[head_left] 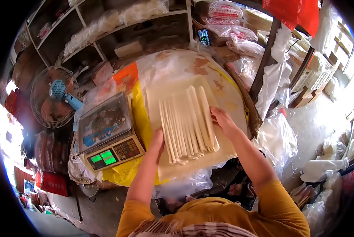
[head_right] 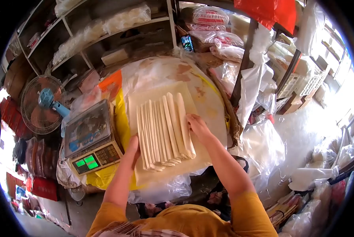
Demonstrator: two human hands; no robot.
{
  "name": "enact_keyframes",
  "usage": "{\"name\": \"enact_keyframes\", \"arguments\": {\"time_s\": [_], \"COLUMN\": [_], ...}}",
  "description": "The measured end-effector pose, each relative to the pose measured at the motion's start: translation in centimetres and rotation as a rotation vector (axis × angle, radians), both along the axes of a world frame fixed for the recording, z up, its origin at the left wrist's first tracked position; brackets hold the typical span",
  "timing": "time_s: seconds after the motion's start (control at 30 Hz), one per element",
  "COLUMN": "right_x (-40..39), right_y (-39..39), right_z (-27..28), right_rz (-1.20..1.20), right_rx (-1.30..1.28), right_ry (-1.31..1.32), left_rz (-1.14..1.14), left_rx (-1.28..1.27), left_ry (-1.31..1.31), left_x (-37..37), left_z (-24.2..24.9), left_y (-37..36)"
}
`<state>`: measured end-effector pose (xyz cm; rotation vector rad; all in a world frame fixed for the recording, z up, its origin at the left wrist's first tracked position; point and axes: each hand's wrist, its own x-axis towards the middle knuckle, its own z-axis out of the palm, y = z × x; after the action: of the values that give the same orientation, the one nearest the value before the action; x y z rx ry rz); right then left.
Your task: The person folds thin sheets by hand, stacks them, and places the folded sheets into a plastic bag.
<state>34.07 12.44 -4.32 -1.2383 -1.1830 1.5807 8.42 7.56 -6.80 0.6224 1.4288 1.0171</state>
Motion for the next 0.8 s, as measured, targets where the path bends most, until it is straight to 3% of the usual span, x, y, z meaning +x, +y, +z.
{"name": "enact_keyframes", "arguments": {"time_s": [0.07,0.1,0.17,0.2,0.3,0.4,0.5,0.6,0.67,0.8], "right_x": [-1.7,-2.6,-4.8,-5.6,-5.1,-3.4,-1.0,-0.5,-0.5,-1.6], "right_y": [-0.2,-0.4,-1.3,-1.4,-3.0,-2.7,-3.1,-2.3,-1.7,-1.1], "right_z": [-0.3,-0.4,-0.8,-0.8,4.0,5.3,7.2,4.7,4.6,5.4], "right_rz": [0.098,0.147,0.061,0.017,0.053,0.179,0.296,0.175,0.178,0.239], "right_rx": [-0.039,-0.058,-0.125,-0.157,0.268,0.376,0.328,0.049,0.067,-0.097], "right_ry": [-0.043,-0.065,0.174,0.294,0.151,0.329,0.432,0.338,0.185,-0.055], "left_rz": [0.154,0.122,0.131,0.101,0.116,0.066,0.113,-0.008,-0.028,0.066], "left_rx": [0.100,0.088,0.176,0.186,0.314,0.590,0.566,0.635,0.633,0.353], "left_ry": [-0.110,-0.095,-0.181,-0.195,-0.261,-0.318,-0.345,-0.333,-0.344,-0.291], "left_x": [2.2,3.4,4.1,5.1,4.6,2.4,1.8,1.0,0.9,-0.1], "left_z": [-1.5,-0.6,-2.2,1.6,4.9,5.0,5.1,4.1,4.6,4.0], "left_y": [0.4,0.3,0.4,-0.7,-1.4,-1.0,-1.3,-1.7,-2.1,-1.5]}}
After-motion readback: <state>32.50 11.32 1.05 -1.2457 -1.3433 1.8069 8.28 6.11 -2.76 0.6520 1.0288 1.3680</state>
